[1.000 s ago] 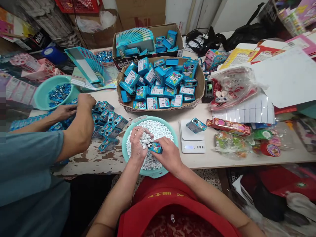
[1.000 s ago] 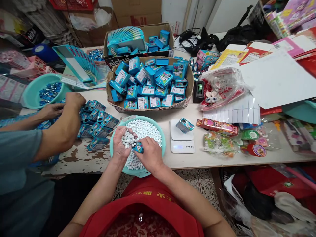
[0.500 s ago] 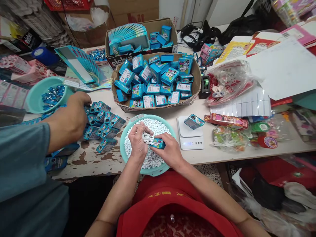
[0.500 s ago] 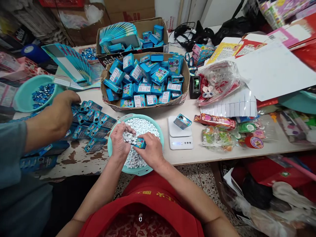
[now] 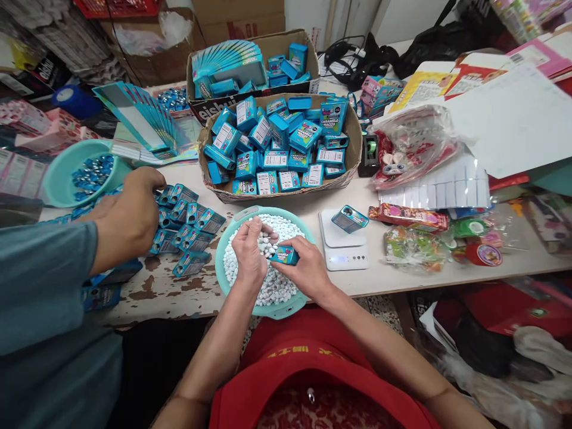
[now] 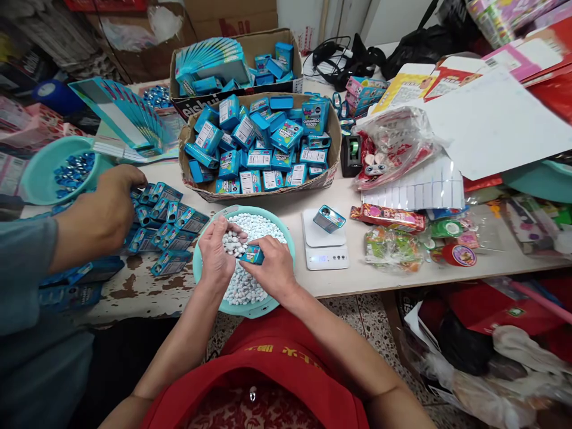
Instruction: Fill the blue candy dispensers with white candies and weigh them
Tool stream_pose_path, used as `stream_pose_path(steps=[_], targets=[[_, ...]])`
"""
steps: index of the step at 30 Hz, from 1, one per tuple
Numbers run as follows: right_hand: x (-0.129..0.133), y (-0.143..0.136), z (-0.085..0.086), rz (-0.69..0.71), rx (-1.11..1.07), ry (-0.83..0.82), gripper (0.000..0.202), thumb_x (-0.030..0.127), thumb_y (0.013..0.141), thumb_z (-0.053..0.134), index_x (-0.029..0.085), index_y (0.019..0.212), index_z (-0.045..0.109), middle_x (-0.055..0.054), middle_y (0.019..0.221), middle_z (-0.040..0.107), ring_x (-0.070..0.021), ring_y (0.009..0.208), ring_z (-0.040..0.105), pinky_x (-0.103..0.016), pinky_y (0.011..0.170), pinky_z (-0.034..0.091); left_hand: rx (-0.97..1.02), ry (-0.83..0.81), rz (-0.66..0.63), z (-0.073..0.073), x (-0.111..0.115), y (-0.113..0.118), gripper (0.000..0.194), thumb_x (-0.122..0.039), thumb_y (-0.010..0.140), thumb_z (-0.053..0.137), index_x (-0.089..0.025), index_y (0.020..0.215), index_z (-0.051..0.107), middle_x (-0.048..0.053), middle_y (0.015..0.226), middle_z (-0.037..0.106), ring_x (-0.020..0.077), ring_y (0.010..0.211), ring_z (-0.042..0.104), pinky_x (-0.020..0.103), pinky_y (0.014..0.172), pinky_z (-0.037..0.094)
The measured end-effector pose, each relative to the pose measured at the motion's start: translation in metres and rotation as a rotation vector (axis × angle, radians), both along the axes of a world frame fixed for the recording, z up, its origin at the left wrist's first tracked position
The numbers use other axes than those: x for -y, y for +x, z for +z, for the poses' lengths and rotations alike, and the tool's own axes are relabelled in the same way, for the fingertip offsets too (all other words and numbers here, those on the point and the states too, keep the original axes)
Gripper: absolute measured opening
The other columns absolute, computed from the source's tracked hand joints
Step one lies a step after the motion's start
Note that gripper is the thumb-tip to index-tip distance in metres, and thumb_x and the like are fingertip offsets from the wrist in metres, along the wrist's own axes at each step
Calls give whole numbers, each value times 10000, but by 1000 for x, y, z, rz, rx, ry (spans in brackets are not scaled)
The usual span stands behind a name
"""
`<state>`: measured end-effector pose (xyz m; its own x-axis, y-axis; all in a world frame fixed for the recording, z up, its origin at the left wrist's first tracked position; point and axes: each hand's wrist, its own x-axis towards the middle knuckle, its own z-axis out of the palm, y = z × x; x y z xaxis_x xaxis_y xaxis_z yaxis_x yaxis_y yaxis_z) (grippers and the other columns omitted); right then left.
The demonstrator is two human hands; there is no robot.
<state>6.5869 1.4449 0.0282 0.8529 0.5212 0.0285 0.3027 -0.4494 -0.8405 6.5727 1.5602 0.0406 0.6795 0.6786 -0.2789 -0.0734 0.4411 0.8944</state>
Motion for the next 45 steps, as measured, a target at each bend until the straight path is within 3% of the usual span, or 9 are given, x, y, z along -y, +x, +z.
stream_pose_path(steps=[9,24,26,28,33,35,37,41,45], targets=[[0,1,4,-15,-15,56,295,211,656,765,210,910,614,-31,901,652,-222,908,606,-340,766,458,35,137,2,2,5,-2,289,-352,808,590,-159,606,516,-20,546,532,108,538,568,236,553,446],[6,-3,0,-41,-86,172,282,218,673,762,229,924,633,-24,911,659,-203,904,612,-344,792,474,144,120,-89,20,7,-7,242,-411,813,552,-178,748,557,-3,598,570,120,499,556,253,519,465],[14,-5,2,-25,-103,245,321,224,671,771,225,961,633,-24,943,661,-196,935,611,-340,824,476,159,191,-12,9,-6,-4,258,-428,841,498,-189,771,564,-3,607,568,134,520,562,280,548,480],[24,-8,2,-36,-109,305,332,247,677,773,227,978,634,-26,963,661,-189,954,610,-335,847,479,71,362,-3,-14,-21,1,262,-432,844,487,-196,788,586,10,653,586,155,605,586,310,623,494],[50,-18,-5,-94,-142,258,311,310,685,766,238,965,651,-44,948,664,-207,919,625,-352,823,505,-279,972,-463,-89,-33,14,182,-343,791,563,-200,841,665,93,1022,624,254,1036,534,423,969,362],[58,-21,-7,-119,-145,248,311,314,689,761,239,970,652,-51,954,662,-214,918,626,-358,819,510,-378,1117,-578,-103,-24,12,202,-359,805,546,-214,888,660,99,1078,595,271,1065,501,435,979,338],[64,-24,-9,-158,-155,244,303,305,689,757,237,966,652,-53,949,657,-213,900,628,-350,797,518,-491,1210,-631,-107,-14,6,221,-404,800,554,-224,893,644,96,1035,586,274,1021,499,419,930,361],[68,-25,-13,-207,-184,203,292,291,683,753,233,950,648,-44,929,653,-209,870,631,-345,773,520,-555,1189,-580,-104,-7,-6,170,-394,768,593,-225,755,603,70,842,578,240,862,527,318,750,394],[65,-21,-18,-233,-190,164,283,286,690,743,227,945,636,-36,934,646,-207,877,628,-341,780,508,-447,755,-307,-98,-13,-8,206,-372,707,653,-207,631,554,-13,601,515,139,589,484,228,564,336]])
